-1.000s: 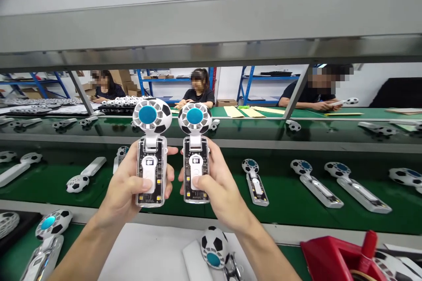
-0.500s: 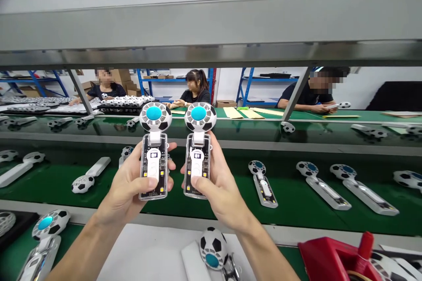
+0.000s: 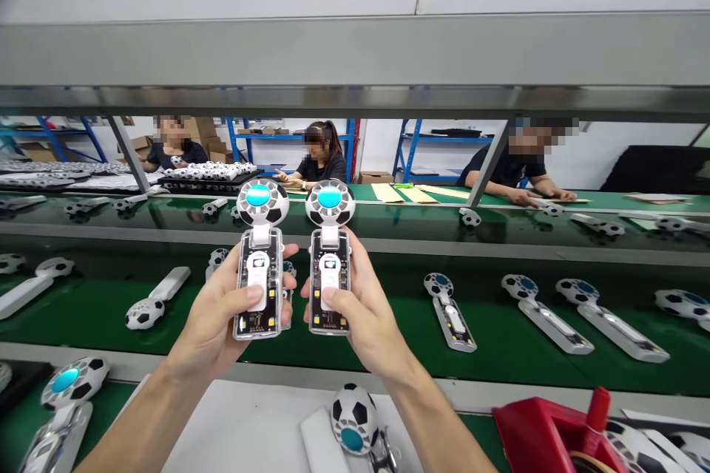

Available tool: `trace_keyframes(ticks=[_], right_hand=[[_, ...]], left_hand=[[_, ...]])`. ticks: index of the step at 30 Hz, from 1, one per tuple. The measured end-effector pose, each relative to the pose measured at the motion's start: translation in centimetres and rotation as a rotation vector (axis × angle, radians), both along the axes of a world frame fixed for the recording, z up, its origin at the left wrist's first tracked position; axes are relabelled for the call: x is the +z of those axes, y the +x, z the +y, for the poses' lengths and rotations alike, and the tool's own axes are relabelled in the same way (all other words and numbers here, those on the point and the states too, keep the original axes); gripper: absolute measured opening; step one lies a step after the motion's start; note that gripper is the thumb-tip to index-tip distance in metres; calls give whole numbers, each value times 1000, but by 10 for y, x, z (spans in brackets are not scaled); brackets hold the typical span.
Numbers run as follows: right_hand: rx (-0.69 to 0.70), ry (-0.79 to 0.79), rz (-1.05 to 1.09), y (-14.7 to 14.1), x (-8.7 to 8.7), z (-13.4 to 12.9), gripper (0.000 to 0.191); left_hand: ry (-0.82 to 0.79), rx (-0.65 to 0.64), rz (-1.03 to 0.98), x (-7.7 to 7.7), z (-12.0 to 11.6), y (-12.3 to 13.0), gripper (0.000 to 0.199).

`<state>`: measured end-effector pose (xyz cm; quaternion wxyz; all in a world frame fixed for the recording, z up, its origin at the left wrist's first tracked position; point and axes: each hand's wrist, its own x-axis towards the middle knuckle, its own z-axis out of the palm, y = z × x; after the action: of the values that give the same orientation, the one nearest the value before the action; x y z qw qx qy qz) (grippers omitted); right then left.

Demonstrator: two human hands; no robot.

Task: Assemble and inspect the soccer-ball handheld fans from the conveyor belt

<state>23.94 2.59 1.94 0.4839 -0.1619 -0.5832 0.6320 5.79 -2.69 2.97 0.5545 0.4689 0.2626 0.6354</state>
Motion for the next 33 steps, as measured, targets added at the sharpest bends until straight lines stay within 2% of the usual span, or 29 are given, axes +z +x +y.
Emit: trace_keyframes(ticks=[17, 24, 26, 30, 33], right_hand=[[3, -32, -9, -1, 4, -3, 71], [-7, -35, 1, -3, 2, -3, 69], [-35, -35, 1, -5, 2, -4, 69], [-129, 4, 11, -10, 2, -7, 60], [-93, -57, -11, -10, 3, -10, 48]], left_hand=[[-2, -17, -38, 5, 1, 8, 65], [27, -48, -11, 0, 1, 3, 71], [36, -31, 9, -1, 3, 3, 62], [13, 103, 22, -4, 6, 7, 35], [18, 149, 17, -5, 7, 9, 28]])
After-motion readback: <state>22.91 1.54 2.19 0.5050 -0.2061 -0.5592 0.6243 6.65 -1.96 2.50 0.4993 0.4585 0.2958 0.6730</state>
